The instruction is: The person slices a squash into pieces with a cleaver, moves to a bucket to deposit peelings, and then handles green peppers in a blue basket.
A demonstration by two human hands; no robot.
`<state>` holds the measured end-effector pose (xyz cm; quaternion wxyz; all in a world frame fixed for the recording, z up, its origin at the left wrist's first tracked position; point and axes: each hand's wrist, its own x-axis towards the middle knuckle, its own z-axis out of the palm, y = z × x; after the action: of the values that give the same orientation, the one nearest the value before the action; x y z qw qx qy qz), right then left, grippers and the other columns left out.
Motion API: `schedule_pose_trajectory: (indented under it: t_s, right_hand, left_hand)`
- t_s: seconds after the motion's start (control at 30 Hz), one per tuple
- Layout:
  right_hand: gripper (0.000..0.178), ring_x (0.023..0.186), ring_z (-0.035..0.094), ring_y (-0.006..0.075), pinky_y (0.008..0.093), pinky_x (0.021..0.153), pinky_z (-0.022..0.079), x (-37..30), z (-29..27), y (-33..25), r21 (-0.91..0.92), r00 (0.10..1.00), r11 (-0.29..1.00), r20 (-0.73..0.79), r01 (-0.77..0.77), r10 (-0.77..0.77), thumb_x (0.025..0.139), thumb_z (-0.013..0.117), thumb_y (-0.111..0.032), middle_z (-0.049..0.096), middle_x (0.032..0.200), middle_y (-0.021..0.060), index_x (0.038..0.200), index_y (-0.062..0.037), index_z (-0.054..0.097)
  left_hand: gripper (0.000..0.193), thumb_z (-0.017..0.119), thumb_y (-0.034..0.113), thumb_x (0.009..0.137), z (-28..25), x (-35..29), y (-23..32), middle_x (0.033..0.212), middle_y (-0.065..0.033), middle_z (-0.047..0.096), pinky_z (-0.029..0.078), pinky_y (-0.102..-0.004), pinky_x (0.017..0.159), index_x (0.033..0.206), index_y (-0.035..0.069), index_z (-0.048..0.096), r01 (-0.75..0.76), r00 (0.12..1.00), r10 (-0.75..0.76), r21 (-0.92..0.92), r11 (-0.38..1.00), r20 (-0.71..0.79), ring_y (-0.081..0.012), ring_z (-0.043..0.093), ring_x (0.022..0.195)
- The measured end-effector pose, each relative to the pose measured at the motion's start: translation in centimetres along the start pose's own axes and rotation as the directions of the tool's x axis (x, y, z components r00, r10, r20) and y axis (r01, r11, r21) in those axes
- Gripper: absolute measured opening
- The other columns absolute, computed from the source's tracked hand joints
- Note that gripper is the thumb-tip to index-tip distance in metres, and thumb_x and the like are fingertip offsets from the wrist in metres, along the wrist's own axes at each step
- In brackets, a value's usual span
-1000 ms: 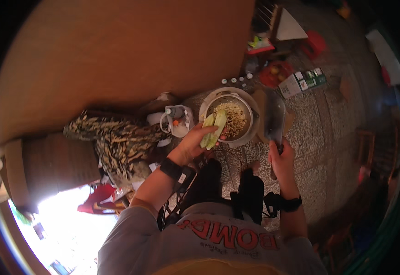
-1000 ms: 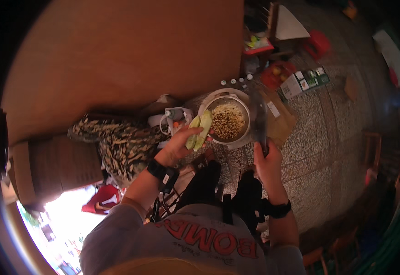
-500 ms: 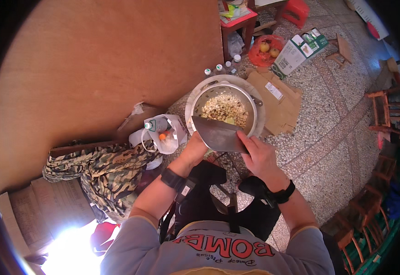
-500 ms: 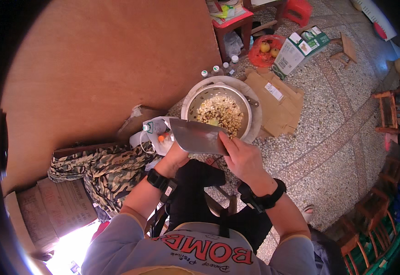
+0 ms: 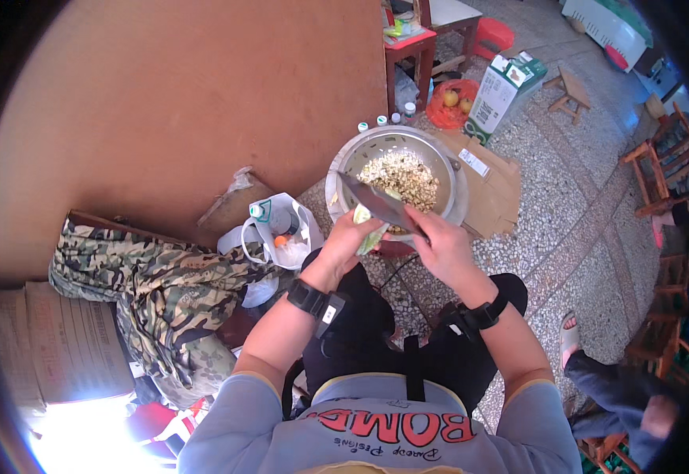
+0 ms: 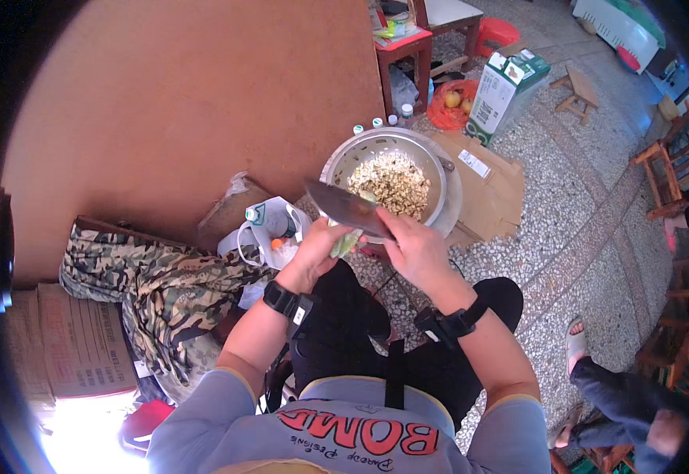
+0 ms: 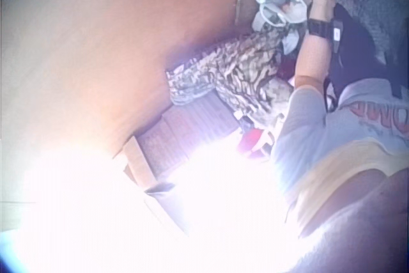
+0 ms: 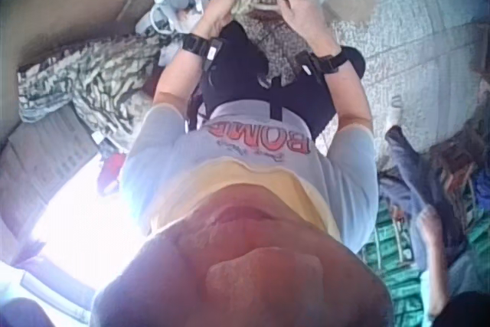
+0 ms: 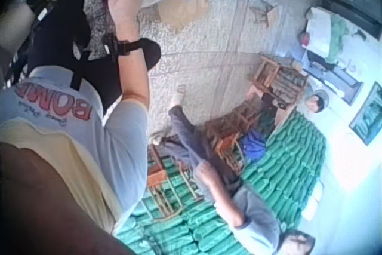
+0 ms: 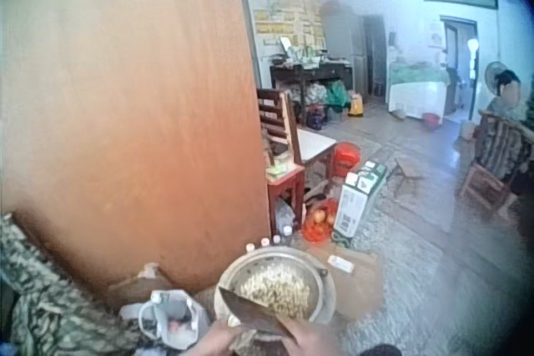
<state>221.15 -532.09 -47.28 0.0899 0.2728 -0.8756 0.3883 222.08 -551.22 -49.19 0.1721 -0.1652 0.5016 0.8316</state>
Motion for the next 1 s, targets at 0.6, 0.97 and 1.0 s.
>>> schedule_pose_trajectory:
  t_s: [0.6, 0.97, 1.0]
  right_hand:
    - [0.041, 0.069, 0.057, 0.0277, 0.0367, 0.059, 0.047, -0.6, -0.3, -1.8, -0.093, 0.999, 0.994, -0.007, 0.051, -0.051, 0.07, 0.058, -0.01, 0.057, 0.08, 0.0104, 0.111, -0.0076, 0.051]
    - [0.029, 0.073, 0.058, 0.0294, 0.0363, 0.063, 0.047, -0.5, 2.7, 5.8, -0.108, 0.975, 0.969, -0.001, -0.222, 0.223, 0.074, 0.054, -0.012, 0.059, 0.086, 0.0138, 0.102, -0.0035, 0.055]
    - [0.029, 0.073, 0.058, 0.0294, 0.0363, 0.063, 0.047, -0.1, 2.5, 5.1, -0.104, 0.975, 0.97, 0.005, -0.221, 0.222, 0.074, 0.054, -0.012, 0.059, 0.086, 0.0138, 0.102, -0.0035, 0.055]
  left_hand:
    - [0.026, 0.055, 0.007, 0.081, -0.8, 0.1, 0.6, 0.087, -0.0096, 0.058, 0.047, -0.0244, 0.048, 0.103, -0.001, 0.047, 0.029, 0.996, -0.029, -0.003, 1.0, 0.09, -0.0174, 0.06, 0.069]
    - [0.027, 0.053, 0.007, 0.081, -1.2, 2.1, 1.4, 0.091, -0.0121, 0.059, 0.047, -0.026, 0.052, 0.106, -0.001, 0.046, 0.108, 0.987, -0.103, -0.032, 0.994, 0.124, -0.0184, 0.059, 0.07]
    - [0.03, 0.052, 0.008, 0.082, -1.5, 2.2, 1.3, 0.092, -0.0121, 0.058, 0.048, -0.0275, 0.055, 0.109, 0.0, 0.044, 0.114, 0.987, -0.109, -0.034, 0.993, 0.116, -0.0193, 0.059, 0.073]
